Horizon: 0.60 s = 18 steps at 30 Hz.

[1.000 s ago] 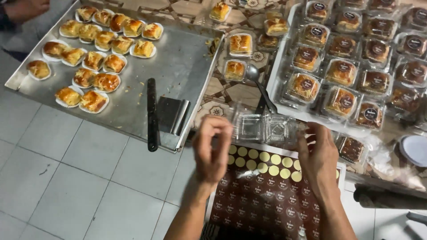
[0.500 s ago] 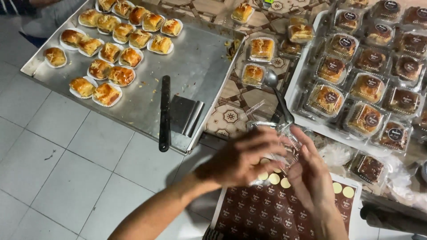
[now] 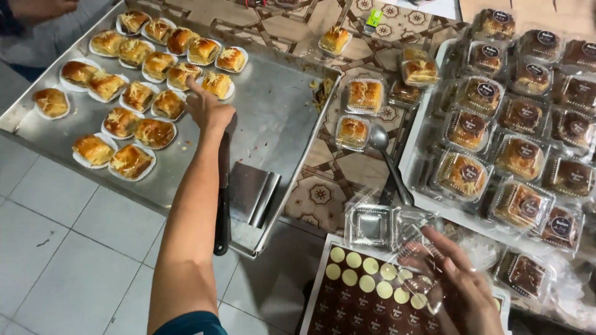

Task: Peeling stickers from a sheet and applying them to the lids of plastic bread containers in a bakery.

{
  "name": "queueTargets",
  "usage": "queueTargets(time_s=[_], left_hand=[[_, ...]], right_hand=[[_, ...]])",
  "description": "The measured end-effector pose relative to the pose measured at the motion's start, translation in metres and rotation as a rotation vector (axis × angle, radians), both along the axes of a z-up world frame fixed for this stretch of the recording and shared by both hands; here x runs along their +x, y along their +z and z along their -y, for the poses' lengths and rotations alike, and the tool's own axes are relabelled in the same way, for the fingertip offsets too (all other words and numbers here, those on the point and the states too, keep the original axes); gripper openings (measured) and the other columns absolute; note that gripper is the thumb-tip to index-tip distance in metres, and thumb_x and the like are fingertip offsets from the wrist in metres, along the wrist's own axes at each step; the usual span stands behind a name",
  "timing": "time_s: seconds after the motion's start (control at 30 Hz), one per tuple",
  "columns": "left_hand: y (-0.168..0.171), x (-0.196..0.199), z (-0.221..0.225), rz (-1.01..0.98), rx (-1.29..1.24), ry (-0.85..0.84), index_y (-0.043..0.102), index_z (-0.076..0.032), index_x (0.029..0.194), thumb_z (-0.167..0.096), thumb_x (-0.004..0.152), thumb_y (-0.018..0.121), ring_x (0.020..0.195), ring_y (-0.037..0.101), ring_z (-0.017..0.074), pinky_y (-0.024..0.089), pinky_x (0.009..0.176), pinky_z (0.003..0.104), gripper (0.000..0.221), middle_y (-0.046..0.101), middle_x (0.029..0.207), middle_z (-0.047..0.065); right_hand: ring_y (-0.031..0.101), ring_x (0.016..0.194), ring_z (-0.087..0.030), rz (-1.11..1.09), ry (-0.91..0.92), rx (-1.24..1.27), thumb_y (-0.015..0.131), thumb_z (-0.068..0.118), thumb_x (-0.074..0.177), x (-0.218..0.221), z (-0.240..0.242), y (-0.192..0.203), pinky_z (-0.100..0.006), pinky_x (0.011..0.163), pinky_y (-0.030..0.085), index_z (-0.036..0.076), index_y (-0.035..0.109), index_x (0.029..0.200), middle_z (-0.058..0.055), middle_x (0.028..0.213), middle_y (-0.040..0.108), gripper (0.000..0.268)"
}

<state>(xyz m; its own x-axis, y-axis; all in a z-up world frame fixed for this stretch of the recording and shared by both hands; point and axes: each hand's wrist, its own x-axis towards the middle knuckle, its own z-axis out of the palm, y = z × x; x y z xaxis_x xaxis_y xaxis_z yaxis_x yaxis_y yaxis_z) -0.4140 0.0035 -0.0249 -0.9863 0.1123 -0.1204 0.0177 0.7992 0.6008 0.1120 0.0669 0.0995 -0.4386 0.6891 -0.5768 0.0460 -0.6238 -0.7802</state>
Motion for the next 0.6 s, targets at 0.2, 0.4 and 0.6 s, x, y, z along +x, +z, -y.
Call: queueTargets(time_s=[0.2,0.4,0.6], left_hand=[[-0.012,-0.018,-0.014,-0.067,-0.034,0.048,0.014,-0.026,0.143,0.001,0.071,0.073,0.13,0.037,0.0402,0.046,0.1,0.046,0.097,0.039,0.14,0.023],[-0.028,-0.028,-0.017,-0.181,0.083,0.027,0.016,-0.024,0.145,0.006,0.074,0.072,0.144,0.026,0.0474,0.033,0.118,0.054,0.096,0.031,0.15,0.028],[-0.02,-0.022,-0.028,-0.188,-0.04,-0.037,0.006,-0.025,0.15,-0.011,0.085,0.083,0.147,0.022,0.0557,0.02,0.122,0.061,0.101,0.026,0.155,0.039]], right_hand=[[0.059,0.113,-0.051,0.241,-0.046,-0.073,0.037,0.011,0.083,-0.022,-0.003,0.019,-0.062,0.108,0.042,-0.006,0.052,0.144,-0.026,0.146,0.062,0.066],[0.06,0.107,-0.056,0.212,-0.028,-0.103,0.035,0.005,0.087,-0.021,-0.01,0.001,-0.062,0.105,0.042,-0.008,0.053,0.147,-0.039,0.131,0.065,0.064],[0.064,0.109,-0.056,0.2,0.083,-0.097,0.041,0.012,0.085,-0.006,-0.03,-0.024,-0.064,0.09,0.046,-0.002,0.057,0.149,-0.042,0.127,0.071,0.067]])
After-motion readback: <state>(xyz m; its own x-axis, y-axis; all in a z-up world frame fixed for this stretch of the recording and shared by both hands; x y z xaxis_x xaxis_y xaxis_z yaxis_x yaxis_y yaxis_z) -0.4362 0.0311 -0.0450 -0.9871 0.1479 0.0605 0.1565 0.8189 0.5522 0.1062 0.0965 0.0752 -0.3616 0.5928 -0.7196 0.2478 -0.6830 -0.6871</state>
